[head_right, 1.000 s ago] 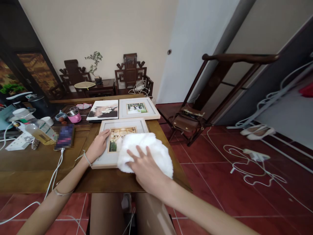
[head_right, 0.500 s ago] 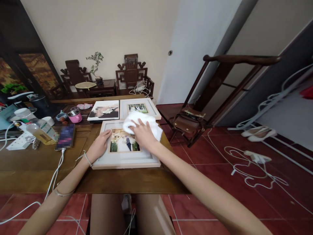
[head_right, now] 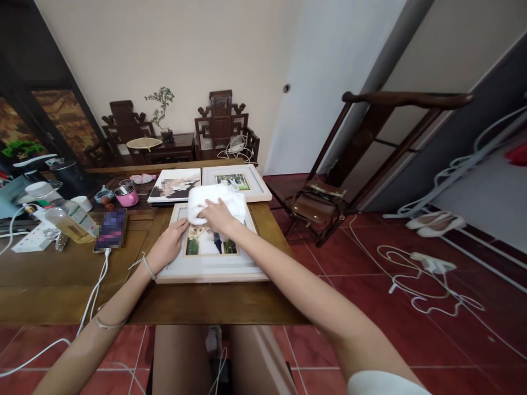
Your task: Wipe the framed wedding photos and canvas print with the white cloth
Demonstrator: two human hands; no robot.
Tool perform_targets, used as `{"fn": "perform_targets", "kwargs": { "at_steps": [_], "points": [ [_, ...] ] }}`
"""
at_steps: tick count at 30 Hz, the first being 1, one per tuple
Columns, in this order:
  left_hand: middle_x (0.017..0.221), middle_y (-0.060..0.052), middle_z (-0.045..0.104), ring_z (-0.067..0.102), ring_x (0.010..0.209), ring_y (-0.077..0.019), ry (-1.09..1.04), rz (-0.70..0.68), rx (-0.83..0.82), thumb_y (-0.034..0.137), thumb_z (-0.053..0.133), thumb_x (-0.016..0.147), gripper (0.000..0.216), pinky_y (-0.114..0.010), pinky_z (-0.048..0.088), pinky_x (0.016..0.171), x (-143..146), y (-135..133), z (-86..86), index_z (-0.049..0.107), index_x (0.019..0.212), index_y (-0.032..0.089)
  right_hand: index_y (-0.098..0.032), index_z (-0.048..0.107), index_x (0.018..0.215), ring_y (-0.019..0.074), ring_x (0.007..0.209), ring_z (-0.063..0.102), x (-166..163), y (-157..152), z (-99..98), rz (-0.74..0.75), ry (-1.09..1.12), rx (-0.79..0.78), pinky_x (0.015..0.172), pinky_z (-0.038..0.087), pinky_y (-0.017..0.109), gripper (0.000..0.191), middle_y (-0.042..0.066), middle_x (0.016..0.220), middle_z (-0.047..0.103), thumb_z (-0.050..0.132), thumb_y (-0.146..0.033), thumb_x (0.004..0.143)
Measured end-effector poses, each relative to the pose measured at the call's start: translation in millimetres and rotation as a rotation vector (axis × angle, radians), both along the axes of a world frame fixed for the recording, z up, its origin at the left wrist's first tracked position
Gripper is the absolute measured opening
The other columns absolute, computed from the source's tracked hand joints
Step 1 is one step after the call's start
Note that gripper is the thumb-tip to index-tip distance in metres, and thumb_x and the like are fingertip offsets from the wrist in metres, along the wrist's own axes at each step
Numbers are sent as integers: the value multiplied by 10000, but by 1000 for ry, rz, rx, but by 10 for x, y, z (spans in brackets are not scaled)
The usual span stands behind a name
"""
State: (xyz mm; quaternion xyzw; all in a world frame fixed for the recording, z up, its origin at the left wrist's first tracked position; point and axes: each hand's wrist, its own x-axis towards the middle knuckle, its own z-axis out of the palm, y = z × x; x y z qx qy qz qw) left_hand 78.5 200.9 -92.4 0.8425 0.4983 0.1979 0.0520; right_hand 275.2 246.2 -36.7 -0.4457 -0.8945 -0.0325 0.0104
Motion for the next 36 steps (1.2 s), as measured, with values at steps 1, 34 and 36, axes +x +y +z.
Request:
{"fn": "perform_targets", "kwargs": {
  "at_steps": [1, 34, 36],
  "points": [
    [1461, -149, 449, 377, 1392, -221, 2, 14, 0, -57, 349, 767, 635, -396, 364, 1132, 0, -2, -10, 457, 1364, 131, -207, 668, 1196, 293, 1357, 388, 131, -12, 19, -25, -13, -5, 1069, 277, 479, 379, 165, 1314, 595, 555, -108, 848],
    [1467, -155, 443, 369, 1398, -215, 19, 24, -3, -62, 340, 763, 644, -389, 367, 1134, 19, -45, 15, 449, 1369, 126, -154, 589, 1296, 400, 1395, 249, 341, -338, 37, -118, -46, -34, 1028, 262, 686, 641, 96, 1538, 342, 431, 63, 714],
    [1466, -157, 443, 370, 1398, -217, 10, 27, -1, -64, 340, 760, 642, -396, 367, 1134, 23, -46, 10, 459, 1361, 127, -165, 600, 1286, 390, 1392, 267, 347, -641, 85, -65, -61, -100, 1025, 274, 674, 652, 109, 1532, 353, 428, 68, 702]
  ]
}}
